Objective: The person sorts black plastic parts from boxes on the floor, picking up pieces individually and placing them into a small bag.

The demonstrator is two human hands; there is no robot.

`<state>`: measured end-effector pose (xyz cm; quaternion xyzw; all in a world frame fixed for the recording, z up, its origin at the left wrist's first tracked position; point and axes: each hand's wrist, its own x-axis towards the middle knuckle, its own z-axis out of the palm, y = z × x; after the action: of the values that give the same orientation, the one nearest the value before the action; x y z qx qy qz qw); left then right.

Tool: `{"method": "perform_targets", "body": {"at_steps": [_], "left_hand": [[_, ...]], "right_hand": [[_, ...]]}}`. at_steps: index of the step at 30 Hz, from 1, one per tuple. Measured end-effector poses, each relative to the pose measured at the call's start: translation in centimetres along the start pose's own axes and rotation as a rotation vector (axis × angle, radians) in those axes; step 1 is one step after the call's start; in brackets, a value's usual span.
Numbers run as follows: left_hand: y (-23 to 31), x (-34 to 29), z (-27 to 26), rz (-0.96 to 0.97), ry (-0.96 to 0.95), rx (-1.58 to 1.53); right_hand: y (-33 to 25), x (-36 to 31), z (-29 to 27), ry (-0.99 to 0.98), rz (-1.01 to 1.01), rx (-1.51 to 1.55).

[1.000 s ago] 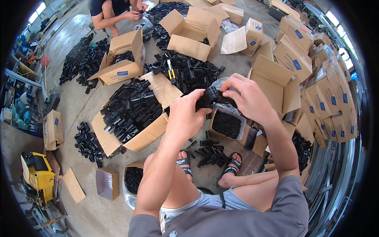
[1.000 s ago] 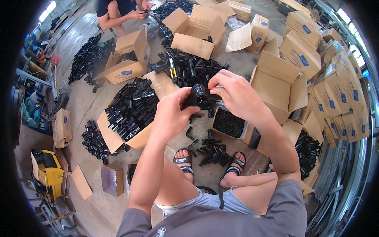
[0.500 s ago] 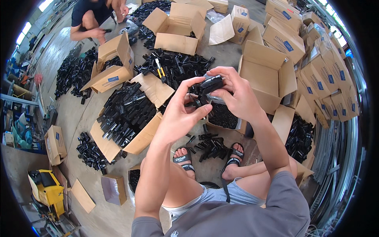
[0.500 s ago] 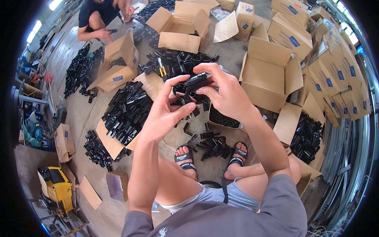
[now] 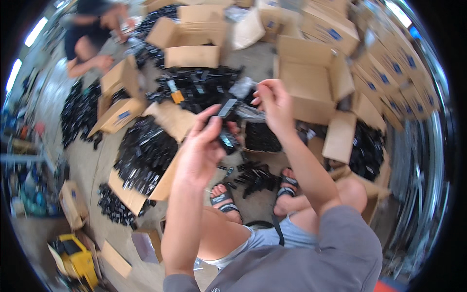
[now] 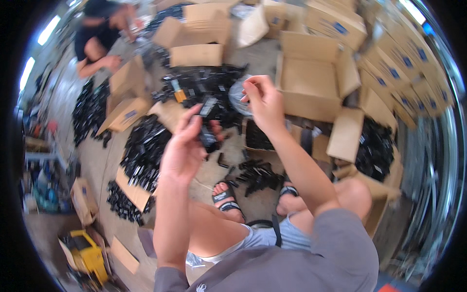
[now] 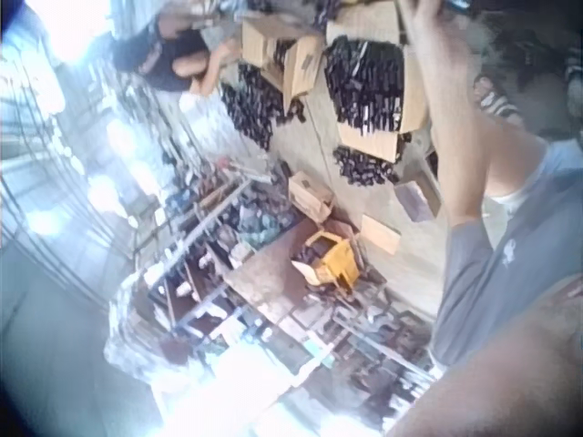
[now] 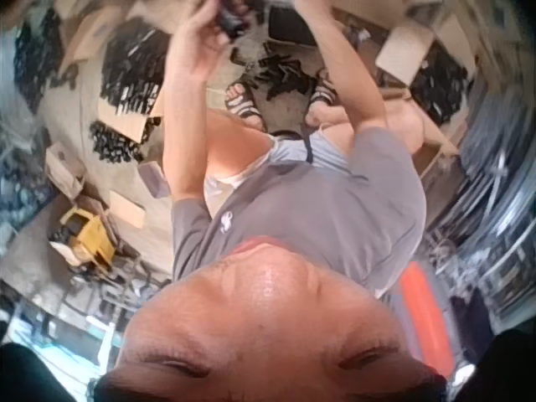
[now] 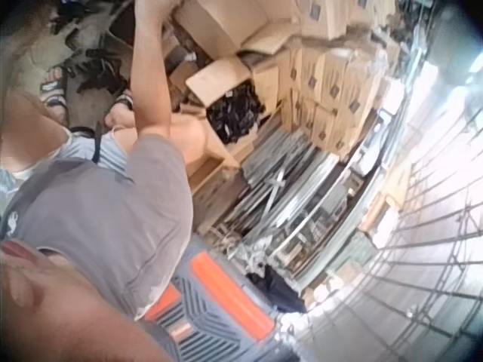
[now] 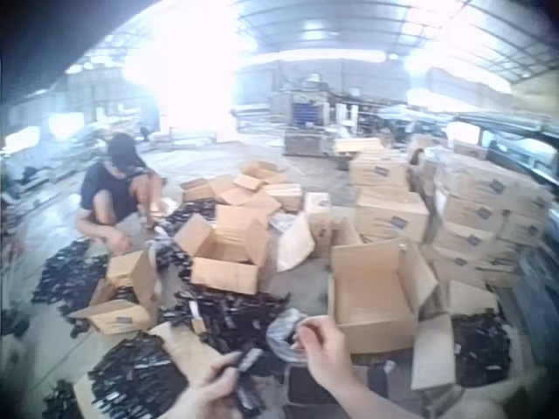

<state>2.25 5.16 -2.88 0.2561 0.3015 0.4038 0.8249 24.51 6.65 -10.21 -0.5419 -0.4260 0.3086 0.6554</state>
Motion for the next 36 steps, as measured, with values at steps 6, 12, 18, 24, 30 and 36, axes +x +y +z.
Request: {"method": "perform_targets", "body": {"at_steps": [6, 12, 18, 24, 30, 36], "left_hand": [[-0.5, 0.4, -0.4, 0.043, 0.239, -0.024], [-1.1, 1.1, -0.8, 0.078, 0.26, 0.048], [-1.2, 0.9, -2.1, -0.021, 0.264, 0.086], [-1.4, 0.8, -1.1, -0.09, 0.314, 0.188], [-2.8, 0.9, 0.0, -0.078, 0.246, 0.26], [-3.1, 0.0, -0.5, -0.131, 0.27, 0.328]], "right_hand": [[19.8, -6.6, -8.7, -0.404, 0.619, -1.273], [25.0, -9.4, -9.7, -0.11, 0.621, -1.211], [26.2, -9.7, -8.9, -0.06, 0.349, -1.484], [27.2, -9.6, -8.2, -0.067, 0.316, -1.573], [26.5, -10.4, -9.5, -0.076, 0.413, -1.518], [26.3, -10.3, -8.7, -0.064, 0.393, -1.462]]}}
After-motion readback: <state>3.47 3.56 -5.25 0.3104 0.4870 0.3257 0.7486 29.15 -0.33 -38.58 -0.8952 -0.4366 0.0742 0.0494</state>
